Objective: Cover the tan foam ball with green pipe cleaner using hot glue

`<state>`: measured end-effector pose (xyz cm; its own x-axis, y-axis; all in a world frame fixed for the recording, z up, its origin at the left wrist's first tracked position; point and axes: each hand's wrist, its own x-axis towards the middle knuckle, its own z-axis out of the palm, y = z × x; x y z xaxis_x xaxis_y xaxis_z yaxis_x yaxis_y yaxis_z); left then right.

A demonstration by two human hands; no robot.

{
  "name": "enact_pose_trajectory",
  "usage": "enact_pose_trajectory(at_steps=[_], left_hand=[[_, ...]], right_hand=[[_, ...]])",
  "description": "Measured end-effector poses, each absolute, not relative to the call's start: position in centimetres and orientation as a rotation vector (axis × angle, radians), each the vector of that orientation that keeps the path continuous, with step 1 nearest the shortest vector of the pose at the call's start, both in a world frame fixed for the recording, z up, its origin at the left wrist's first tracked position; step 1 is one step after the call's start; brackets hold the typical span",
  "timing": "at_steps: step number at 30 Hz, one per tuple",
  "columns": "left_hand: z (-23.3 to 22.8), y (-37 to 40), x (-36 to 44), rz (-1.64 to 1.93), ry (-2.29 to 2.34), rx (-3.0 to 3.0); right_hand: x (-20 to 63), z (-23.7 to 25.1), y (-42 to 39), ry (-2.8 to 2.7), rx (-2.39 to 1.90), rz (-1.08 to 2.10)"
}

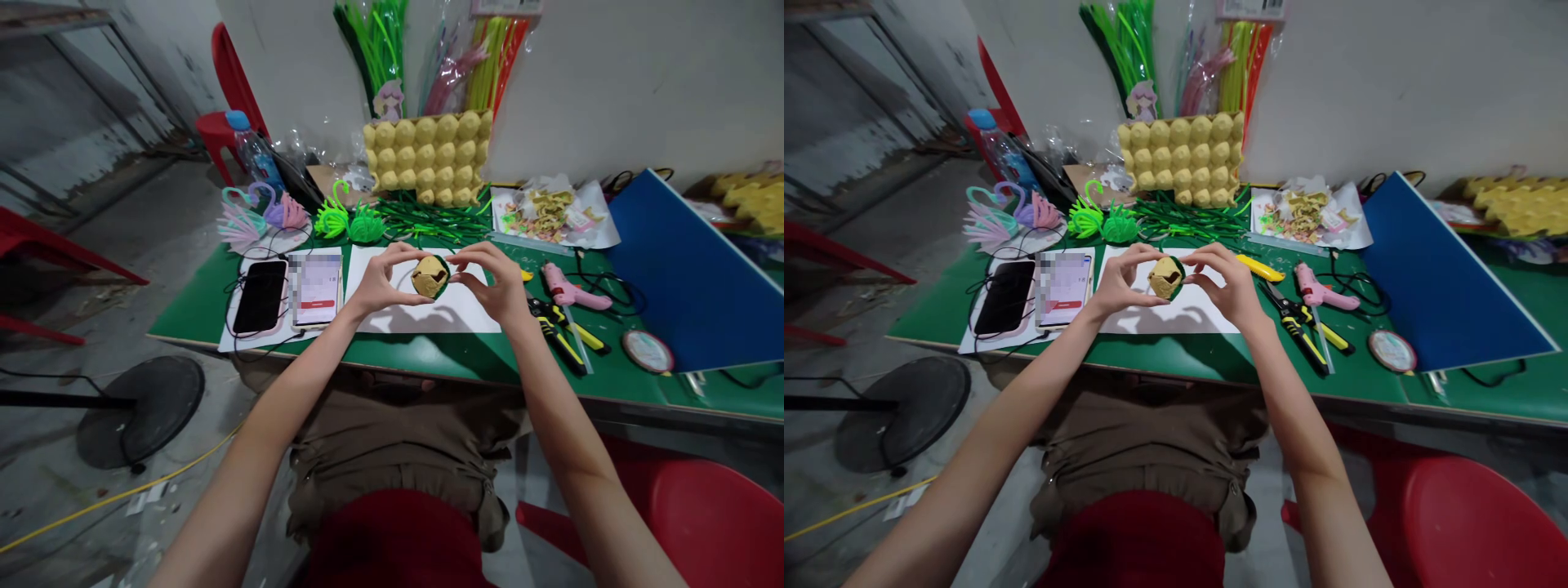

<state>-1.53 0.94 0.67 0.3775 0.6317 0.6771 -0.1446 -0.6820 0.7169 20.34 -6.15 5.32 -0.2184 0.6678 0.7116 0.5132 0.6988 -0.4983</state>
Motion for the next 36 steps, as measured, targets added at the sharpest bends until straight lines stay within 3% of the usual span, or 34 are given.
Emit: enact_pose_trajectory(at_steps=[12, 20, 36], left_hand=[[0.6, 0.9, -1.7, 1.366, 0.410, 1.956], [0.5, 1.2, -1.8, 1.372, 0.433, 1.922], [0.4, 1.6, -1.8, 1.410, 0.424, 1.856]], right_hand=[[20.7, 5.4, -6.2, -1.944, -0.903, 0.261], [20.0, 5.6, -6.7, -1.814, -0.882, 0.099], [18.4, 4.7, -6.7, -1.575, -0.895, 0.064]])
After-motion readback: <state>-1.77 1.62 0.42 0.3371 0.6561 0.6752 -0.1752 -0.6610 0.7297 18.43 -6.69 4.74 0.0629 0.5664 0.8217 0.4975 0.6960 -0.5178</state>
